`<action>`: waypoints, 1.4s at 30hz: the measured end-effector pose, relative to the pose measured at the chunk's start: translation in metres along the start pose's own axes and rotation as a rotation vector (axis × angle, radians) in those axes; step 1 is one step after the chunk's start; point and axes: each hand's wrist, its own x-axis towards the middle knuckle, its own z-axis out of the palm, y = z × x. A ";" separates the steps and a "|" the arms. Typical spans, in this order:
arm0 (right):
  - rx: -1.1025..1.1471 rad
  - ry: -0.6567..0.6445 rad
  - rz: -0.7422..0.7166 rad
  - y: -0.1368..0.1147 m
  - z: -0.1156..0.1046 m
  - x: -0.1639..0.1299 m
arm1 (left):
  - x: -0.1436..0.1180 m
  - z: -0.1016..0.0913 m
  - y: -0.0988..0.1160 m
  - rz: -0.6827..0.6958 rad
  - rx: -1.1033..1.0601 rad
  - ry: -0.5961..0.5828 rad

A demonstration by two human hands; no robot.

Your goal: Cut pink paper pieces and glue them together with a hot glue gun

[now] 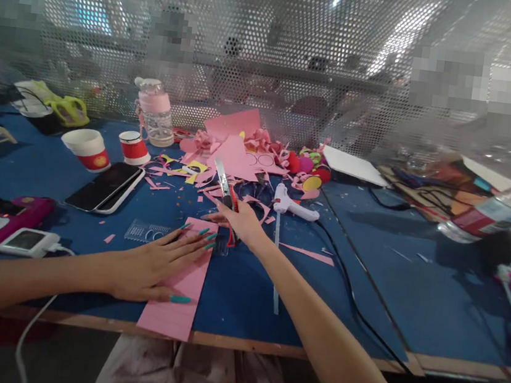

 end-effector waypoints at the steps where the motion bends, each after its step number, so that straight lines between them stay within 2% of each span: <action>1: 0.000 -0.006 -0.002 0.001 0.000 0.000 | 0.002 0.000 0.001 -0.002 0.001 -0.006; 7: 0.041 -0.047 -0.011 0.005 -0.003 0.004 | 0.014 0.003 0.003 -0.060 0.023 -0.033; 12: 0.041 -0.091 -0.009 0.005 -0.003 0.006 | 0.020 0.011 0.002 -0.047 0.132 0.105; 16: 0.031 -0.058 0.013 0.004 -0.008 0.005 | 0.023 0.012 -0.003 -0.019 0.148 0.150; 18: -0.075 -0.026 -0.041 0.003 -0.014 0.005 | 0.023 0.012 -0.006 -0.013 0.136 0.172; 21: -0.482 0.137 -0.209 0.003 -0.028 0.006 | 0.020 0.012 -0.004 -0.010 0.146 0.203; 23: -0.708 0.226 -0.269 0.002 -0.034 0.006 | 0.018 0.013 0.005 -0.106 0.175 0.251; 24: -0.767 0.242 -0.276 0.002 -0.036 0.006 | 0.016 0.015 0.010 -0.214 0.192 0.283; 26: -0.819 0.250 -0.272 0.003 -0.037 0.006 | 0.013 0.018 0.021 -0.424 0.211 0.339; 27: -0.837 0.256 -0.273 0.003 -0.036 0.005 | 0.012 0.020 0.025 -0.444 0.205 0.336; 29: -0.868 0.237 -0.267 0.003 -0.034 0.004 | 0.011 0.022 0.029 -0.441 0.178 0.299; 34: -0.880 0.048 -0.166 0.002 -0.035 0.005 | 0.010 0.024 0.024 -0.371 0.120 0.223; 38: -0.951 0.097 -0.092 0.002 -0.039 0.008 | 0.009 0.023 0.020 -0.327 0.117 0.209; 42: -0.973 0.099 -0.099 0.002 -0.040 0.008 | 0.009 0.022 0.020 -0.331 0.141 0.238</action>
